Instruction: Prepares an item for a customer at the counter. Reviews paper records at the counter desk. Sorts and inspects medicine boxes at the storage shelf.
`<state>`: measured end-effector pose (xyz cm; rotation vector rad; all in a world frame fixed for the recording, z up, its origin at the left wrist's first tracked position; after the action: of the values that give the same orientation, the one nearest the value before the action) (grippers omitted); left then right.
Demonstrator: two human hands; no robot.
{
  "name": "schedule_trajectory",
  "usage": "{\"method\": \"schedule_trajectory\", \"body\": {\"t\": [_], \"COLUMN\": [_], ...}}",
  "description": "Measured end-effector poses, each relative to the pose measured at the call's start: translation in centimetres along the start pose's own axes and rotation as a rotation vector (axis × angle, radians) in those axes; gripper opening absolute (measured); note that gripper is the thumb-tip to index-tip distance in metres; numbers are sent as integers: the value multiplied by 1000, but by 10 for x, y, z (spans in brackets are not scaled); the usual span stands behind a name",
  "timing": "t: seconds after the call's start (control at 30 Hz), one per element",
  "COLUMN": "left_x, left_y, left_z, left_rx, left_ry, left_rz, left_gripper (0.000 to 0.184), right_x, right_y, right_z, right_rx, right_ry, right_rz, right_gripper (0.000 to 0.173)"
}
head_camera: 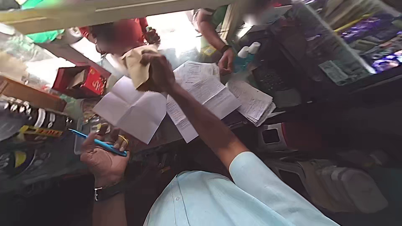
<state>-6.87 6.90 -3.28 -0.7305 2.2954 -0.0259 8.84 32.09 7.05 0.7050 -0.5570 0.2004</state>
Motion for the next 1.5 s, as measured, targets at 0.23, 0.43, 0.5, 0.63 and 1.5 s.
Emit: {"method": "schedule_trajectory", "body": {"t": [0.23, 0.43, 0.5, 0.63, 1.5], "left_x": [78, 72, 56, 12, -152], "left_y": [-104, -140, -146, -158, -69], "left_z": [13, 44, 63, 104, 172], "left_rx": [22, 22, 69, 147, -634], "left_ry": [79, 178, 278, 553, 1485], "left_rz": [-95, -102, -40, 173, 319], "left_gripper": [51, 64, 52, 29, 9], "right_x": [-104, 49, 61, 28, 251], "right_y": [25, -90, -175, -304, -202], "right_z": [-70, 70, 97, 93, -132], "right_rx": [5, 151, 142, 83, -64], "right_ry": [-178, 253, 449, 286, 320], "right_rz": [678, 325, 374, 593, -241], "right_gripper": [61, 27, 21, 38, 19]}}
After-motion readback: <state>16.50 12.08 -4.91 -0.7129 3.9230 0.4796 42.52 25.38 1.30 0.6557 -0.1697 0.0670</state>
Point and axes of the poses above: each hand's wrist, its own y-axis towards the middle knuckle, its own x-axis out of the back of the hand, z = x × y, the point moved 10 cm from there along y, towards the middle knuckle, and after that the axes turned 3 degrees about -y, right-handed, at the moved point
